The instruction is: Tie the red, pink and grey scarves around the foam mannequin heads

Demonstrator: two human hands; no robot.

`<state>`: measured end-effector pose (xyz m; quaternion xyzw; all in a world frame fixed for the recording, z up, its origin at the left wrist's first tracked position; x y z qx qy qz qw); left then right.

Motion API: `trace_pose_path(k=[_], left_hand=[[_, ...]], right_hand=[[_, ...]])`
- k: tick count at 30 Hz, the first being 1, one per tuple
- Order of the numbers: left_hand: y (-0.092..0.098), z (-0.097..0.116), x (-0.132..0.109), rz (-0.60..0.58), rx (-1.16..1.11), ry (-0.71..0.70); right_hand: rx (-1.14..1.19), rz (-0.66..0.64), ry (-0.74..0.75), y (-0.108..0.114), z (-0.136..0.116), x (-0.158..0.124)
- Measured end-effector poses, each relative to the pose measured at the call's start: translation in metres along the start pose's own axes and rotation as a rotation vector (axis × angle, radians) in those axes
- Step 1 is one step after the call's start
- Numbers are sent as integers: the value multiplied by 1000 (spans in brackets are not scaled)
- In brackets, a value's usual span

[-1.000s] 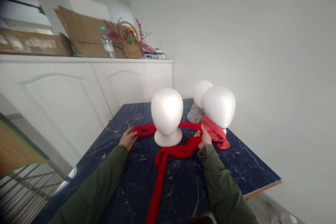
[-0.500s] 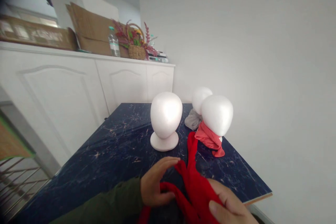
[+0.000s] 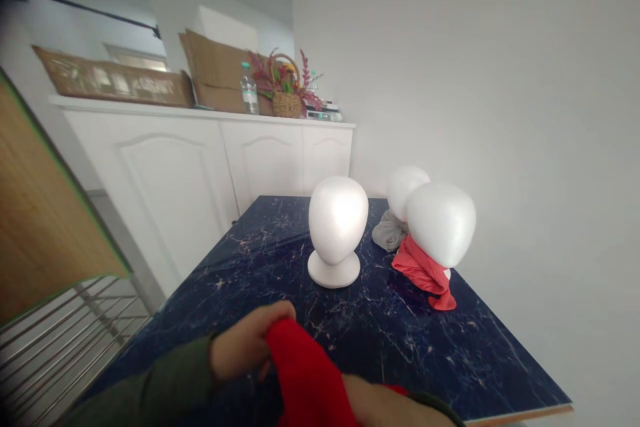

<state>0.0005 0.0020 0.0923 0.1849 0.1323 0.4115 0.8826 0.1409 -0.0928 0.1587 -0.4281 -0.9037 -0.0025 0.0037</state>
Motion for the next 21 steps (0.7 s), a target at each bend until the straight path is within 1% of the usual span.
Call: trace_pose_path(k=[1,2,4,5,6,7,8,9,10,12,15,17,18,19,20,21], left_hand=[[32,3,6,105,-14,3],[69,11,13,270,12,-47],[143,36,28,638,132,-248],[173,46,37,781,159,-324],[196,50,50,853,176,-359],[213,50,65,888,185,-358],[223,45,80,887,185,-331],[228,37,94,874,179,-301],[227,26,106,857,169,-264],[214,-5,120,844,139,-198],[191,-58,123,877,91,-117],[187,-89,118,928,70,-94],[189,-101,114,957,66,-83],[193,-111,110,985,66,-70],[196,-119,105,1008,68,-54],[199,-124,100,1026,72,-37]], right_hand=[[108,1,-6,-2,2,8],[204,24,13,-3,4,19],[311,100,87,0,11,52],[311,138,139,2,16,71],[273,165,183,3,24,91],[219,189,203,5,34,111],[146,208,199,6,46,129],[58,224,179,7,61,145],[-45,237,159,8,75,156],[-264,231,141,8,100,169],[-506,143,185,6,122,170],[-617,130,234,12,124,167],[-665,176,240,21,123,165],[-698,267,227,35,121,163],[-707,401,200,53,119,160],[-680,562,172,73,116,154]])
Point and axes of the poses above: each hand's wrist, its own x-axis towards the middle knuckle, its own y-axis out of the back of the hand, z = x × y, the point moved 7 cm from there along x, towards the middle knuckle, and after that the axes turned 5 degrees about x, right-handed, at the moved point
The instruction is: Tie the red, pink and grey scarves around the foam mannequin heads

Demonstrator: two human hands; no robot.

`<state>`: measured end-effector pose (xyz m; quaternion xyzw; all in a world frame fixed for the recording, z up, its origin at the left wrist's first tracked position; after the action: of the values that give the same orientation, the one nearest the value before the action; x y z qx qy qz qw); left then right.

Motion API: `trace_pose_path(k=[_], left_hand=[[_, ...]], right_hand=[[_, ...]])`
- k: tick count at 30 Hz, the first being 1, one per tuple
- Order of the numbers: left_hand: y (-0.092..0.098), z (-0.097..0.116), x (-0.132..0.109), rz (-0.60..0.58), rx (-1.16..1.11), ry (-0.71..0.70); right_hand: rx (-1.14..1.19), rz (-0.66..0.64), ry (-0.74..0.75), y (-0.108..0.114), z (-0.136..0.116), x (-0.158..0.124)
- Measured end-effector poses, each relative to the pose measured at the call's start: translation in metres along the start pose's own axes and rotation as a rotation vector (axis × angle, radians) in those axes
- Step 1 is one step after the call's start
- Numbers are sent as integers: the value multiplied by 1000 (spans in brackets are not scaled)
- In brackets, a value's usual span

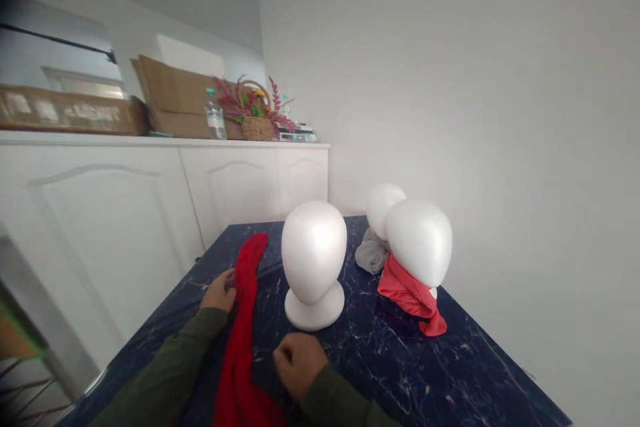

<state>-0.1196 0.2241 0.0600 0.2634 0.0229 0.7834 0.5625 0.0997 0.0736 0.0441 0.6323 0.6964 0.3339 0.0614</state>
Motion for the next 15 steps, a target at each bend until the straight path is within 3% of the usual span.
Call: trace_pose_path(k=[3,5,6,8,10,12,15], left_hand=[[3,11,-14,-21,50,-62],[-15,36,-35,-127,80,-182],[-30,50,-48,-209,82,-240],[-66,76,-75,-376,52,-331],[-98,98,-97,-470,12,-428],[-119,107,-107,-457,28,-459],[-126,98,-98,-307,109,-349]], right_hand=[[137,522,-197,59,39,2],[257,823,-231,87,64,-3],[313,906,-227,94,74,-3],[438,876,-206,94,91,5],[528,706,-184,83,99,16],[532,593,-157,74,99,21],[500,513,-98,68,90,21]])
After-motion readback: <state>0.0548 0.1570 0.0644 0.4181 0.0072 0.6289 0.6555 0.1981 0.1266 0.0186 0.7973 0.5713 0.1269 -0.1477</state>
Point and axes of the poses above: each hand's wrist, its own x-axis towards the middle knuckle, its own y-axis out of the back of the hand, z = x × y, the point moved 7 cm from there along x, towards the middle knuckle, and after that the axes turned 5 degrees about x, right-handed, at the moved point
